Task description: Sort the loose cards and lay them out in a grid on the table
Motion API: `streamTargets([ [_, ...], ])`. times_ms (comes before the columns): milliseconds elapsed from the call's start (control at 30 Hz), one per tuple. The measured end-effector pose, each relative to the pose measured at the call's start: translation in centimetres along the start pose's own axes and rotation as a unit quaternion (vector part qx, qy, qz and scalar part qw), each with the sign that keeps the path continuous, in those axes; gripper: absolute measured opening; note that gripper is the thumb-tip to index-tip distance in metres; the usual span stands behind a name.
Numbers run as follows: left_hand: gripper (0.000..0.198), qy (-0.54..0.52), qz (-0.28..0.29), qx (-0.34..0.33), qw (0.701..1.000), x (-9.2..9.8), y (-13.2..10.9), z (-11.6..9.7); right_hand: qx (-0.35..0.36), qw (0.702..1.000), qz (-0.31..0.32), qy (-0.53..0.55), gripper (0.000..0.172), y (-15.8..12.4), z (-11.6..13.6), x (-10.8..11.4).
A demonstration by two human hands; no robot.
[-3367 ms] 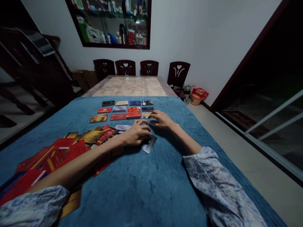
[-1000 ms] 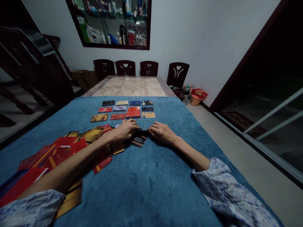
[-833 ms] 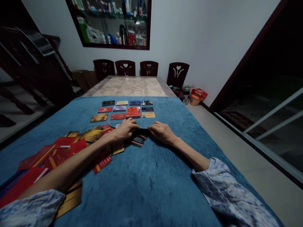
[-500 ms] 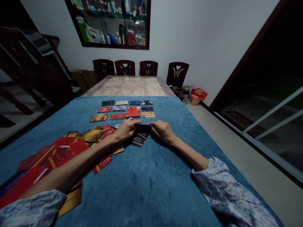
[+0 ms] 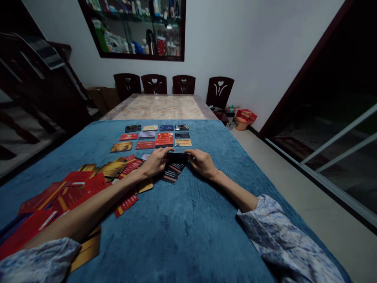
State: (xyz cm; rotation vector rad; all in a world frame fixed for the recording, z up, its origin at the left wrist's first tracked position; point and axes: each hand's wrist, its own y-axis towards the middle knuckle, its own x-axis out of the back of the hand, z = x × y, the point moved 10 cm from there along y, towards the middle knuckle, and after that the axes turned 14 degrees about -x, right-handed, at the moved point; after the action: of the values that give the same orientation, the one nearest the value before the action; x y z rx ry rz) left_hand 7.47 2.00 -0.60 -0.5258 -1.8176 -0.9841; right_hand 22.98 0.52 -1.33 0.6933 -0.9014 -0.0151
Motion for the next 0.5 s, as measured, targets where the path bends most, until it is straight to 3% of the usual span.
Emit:
streamTargets([
  [267,0.047,0.003,-0.004,0.002,1.000,0.1,-0.1,0.1,-0.020,0.999,0.033,-0.021,0.034,-0.2,-0.2,-1.2],
  [500,0.047,0.035,0.020,-0.009,0.999,0.0,0.0,-0.3,-0.001,0.998,0.069,0.002,0.054,-0.3,0.3,-2.4],
])
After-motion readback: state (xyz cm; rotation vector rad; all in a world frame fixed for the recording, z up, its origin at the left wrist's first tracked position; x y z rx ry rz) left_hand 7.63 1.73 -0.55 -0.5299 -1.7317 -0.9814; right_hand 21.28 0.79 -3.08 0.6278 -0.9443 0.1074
